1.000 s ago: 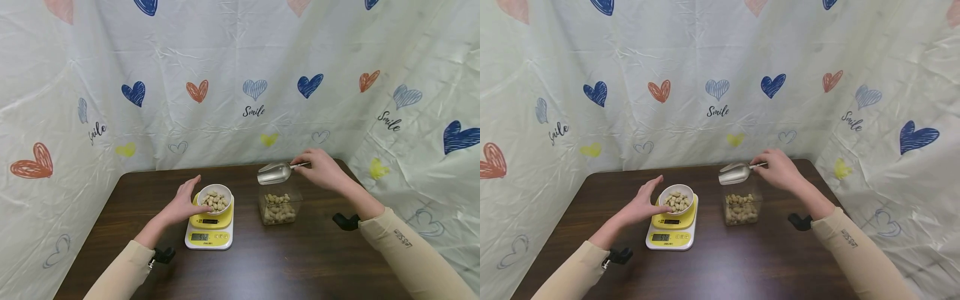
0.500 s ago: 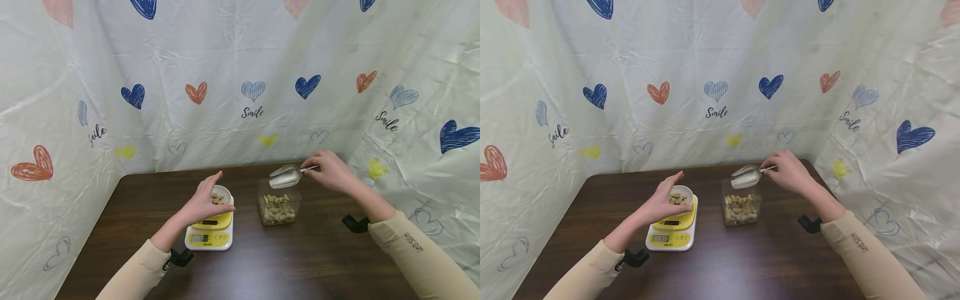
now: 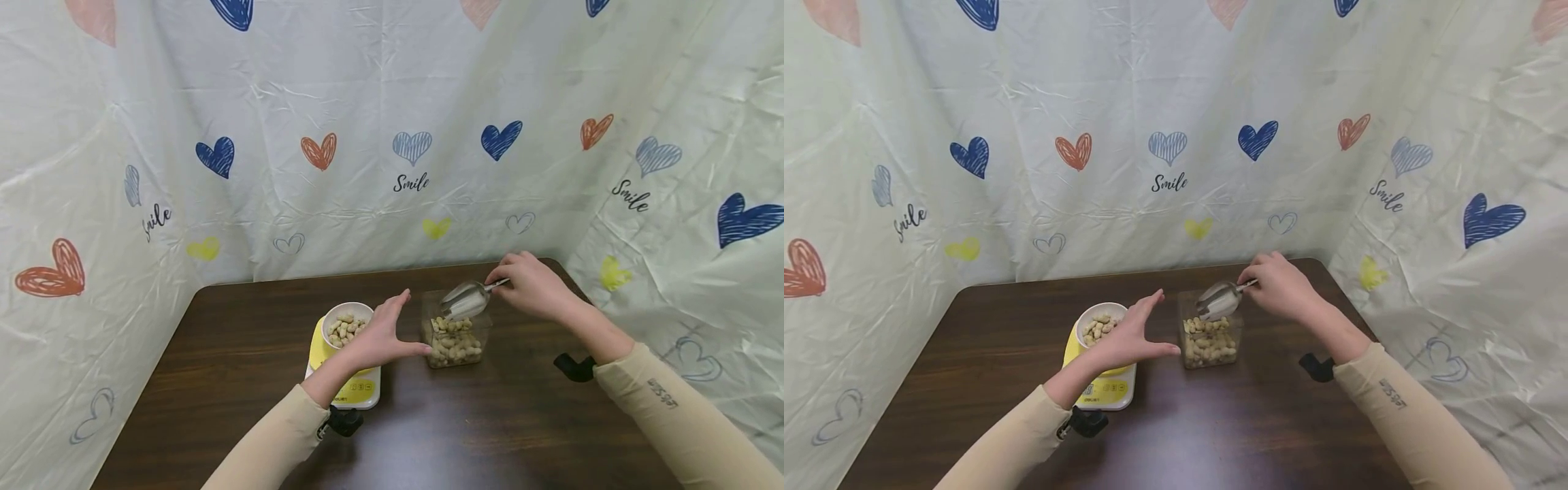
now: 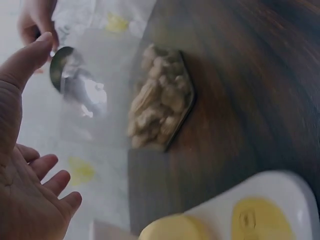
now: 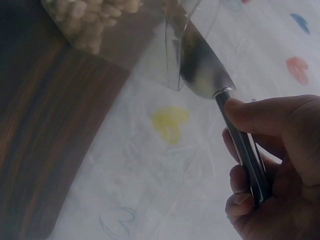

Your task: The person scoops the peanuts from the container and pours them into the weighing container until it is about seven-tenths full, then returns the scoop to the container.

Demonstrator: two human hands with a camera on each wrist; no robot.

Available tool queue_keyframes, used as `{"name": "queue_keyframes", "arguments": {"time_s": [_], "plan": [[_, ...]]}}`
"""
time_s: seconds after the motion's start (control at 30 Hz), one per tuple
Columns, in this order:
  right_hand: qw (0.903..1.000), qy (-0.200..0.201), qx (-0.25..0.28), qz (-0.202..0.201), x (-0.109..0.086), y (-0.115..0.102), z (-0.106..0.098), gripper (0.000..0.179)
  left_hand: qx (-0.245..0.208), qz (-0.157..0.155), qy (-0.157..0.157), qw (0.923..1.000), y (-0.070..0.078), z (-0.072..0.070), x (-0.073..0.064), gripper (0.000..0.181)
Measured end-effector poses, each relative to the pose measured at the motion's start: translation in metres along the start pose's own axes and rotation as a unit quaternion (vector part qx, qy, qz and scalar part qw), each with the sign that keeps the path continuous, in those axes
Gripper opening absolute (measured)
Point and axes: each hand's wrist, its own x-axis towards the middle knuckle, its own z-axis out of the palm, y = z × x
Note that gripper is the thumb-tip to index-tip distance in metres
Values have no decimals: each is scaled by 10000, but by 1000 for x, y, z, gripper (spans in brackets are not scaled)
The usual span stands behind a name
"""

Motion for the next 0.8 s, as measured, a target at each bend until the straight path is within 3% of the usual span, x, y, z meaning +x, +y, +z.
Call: {"name": "queue_keyframes", "arguments": {"time_s": [0.33,0.8], "plan": [[9983,-17,-505,-281,8,-10,4,16,-149,-385,-142,9990,0,24,26,120],[9844,48,-1501,-917,22,-16,21,13,-321,-536,-192,9979,2,31,38,119]]}}
